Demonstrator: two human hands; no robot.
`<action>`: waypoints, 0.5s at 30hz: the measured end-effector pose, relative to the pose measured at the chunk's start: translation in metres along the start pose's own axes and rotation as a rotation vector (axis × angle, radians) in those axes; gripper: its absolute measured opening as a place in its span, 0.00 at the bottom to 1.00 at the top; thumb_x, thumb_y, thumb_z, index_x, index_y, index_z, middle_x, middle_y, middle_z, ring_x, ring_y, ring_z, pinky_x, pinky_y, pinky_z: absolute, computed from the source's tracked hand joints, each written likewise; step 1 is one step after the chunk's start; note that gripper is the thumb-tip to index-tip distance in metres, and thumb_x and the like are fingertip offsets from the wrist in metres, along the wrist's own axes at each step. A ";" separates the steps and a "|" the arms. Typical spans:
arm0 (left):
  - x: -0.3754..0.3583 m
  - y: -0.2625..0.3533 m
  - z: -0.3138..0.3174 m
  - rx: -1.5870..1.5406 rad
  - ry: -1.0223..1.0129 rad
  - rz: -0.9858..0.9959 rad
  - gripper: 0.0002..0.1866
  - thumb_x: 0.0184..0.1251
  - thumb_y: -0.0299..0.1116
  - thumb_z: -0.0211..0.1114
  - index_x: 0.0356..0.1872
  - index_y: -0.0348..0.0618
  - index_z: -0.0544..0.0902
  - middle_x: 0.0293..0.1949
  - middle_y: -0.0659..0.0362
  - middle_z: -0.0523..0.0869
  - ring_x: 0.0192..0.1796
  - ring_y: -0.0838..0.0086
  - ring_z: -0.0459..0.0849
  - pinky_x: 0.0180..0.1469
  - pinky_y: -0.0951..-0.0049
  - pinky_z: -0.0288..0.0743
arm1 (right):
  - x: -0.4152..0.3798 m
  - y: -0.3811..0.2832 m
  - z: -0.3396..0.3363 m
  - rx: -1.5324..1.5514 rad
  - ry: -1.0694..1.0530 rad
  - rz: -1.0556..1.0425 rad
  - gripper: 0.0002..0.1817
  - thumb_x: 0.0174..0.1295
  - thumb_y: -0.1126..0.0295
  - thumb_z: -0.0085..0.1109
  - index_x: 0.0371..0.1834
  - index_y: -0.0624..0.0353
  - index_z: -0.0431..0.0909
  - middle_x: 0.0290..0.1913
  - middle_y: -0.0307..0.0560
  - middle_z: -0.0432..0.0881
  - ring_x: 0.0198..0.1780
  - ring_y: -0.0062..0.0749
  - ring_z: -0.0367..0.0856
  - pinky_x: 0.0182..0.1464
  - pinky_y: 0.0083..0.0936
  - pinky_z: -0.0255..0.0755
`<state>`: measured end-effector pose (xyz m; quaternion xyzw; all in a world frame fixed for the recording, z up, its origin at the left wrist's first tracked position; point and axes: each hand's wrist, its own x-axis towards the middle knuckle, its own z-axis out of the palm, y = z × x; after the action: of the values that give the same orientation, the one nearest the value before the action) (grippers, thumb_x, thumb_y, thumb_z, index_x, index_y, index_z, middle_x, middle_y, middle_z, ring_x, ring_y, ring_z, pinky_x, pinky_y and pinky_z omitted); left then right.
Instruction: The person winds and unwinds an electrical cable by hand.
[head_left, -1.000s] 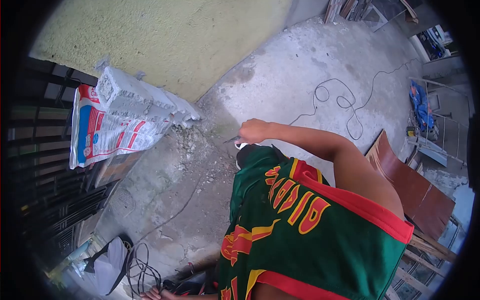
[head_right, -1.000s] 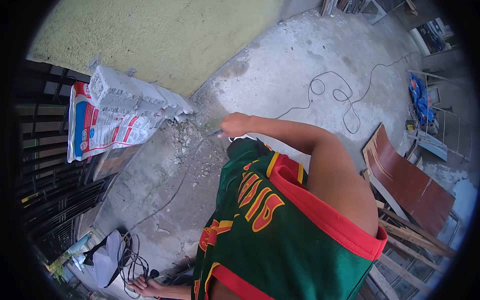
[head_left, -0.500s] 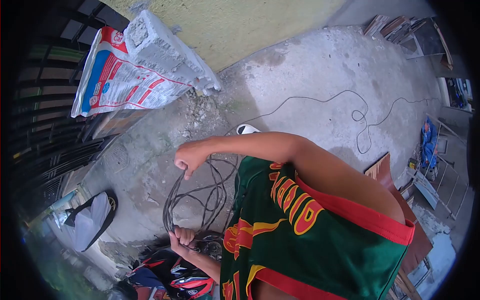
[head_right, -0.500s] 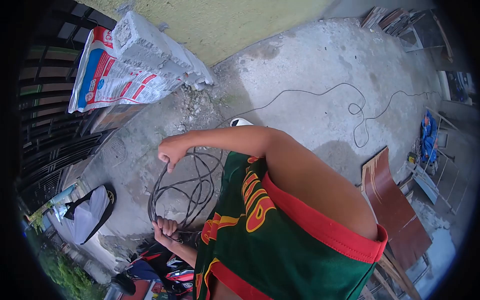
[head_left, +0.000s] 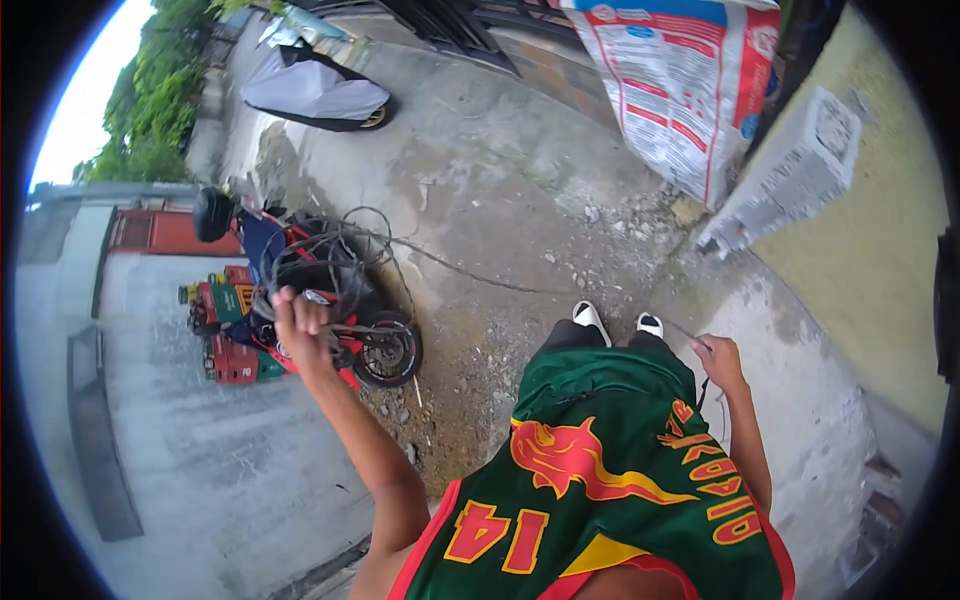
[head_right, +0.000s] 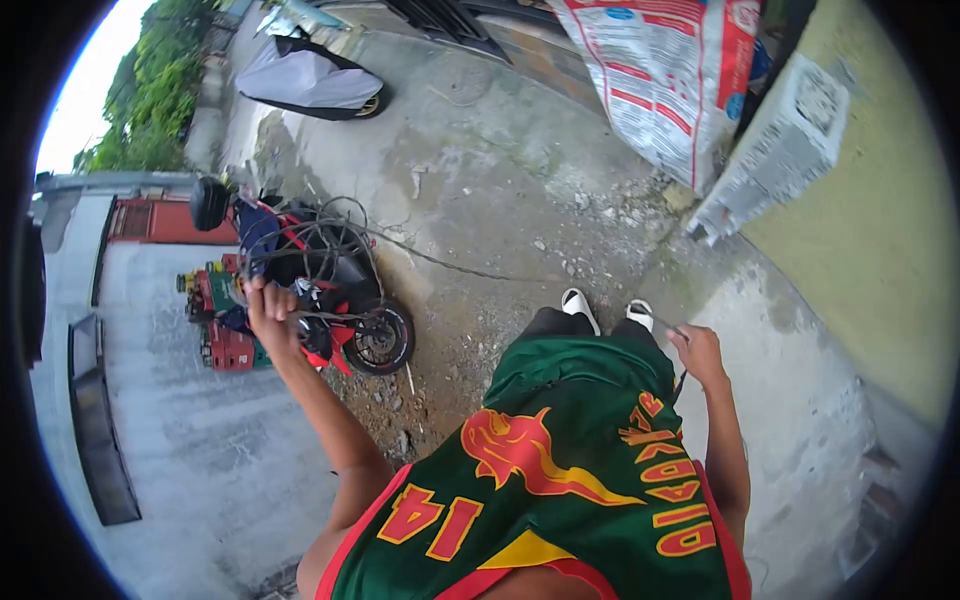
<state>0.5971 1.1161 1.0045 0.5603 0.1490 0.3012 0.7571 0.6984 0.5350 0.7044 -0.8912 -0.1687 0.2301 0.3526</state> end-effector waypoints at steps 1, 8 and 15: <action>-0.001 -0.022 0.010 0.157 0.071 -0.078 0.13 0.78 0.43 0.47 0.38 0.46 0.72 0.14 0.71 0.59 0.16 0.84 0.59 0.22 0.79 0.58 | 0.017 -0.040 -0.011 -0.071 0.037 -0.106 0.12 0.60 0.61 0.59 0.28 0.60 0.81 0.25 0.56 0.80 0.30 0.54 0.79 0.33 0.41 0.71; 0.004 -0.225 0.010 0.351 -0.275 -0.465 0.22 0.76 0.45 0.49 0.46 0.31 0.77 0.40 0.49 0.86 0.43 0.65 0.86 0.46 0.70 0.79 | 0.183 -0.286 0.059 -0.218 -0.185 -0.786 0.19 0.59 0.53 0.59 0.25 0.59 0.79 0.26 0.53 0.82 0.30 0.53 0.81 0.34 0.45 0.73; 0.120 -0.211 -0.103 -0.162 -0.410 -0.962 0.16 0.70 0.38 0.58 0.45 0.33 0.80 0.17 0.72 0.64 0.17 0.87 0.58 0.21 0.80 0.54 | 0.349 -0.335 0.140 0.107 -0.212 -0.430 0.23 0.45 0.52 0.74 0.23 0.62 0.78 0.20 0.48 0.78 0.23 0.41 0.76 0.29 0.33 0.69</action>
<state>0.6929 1.2282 0.7860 0.4155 0.2147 -0.1855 0.8642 0.8702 1.0064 0.7491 -0.7859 -0.3782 0.2503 0.4204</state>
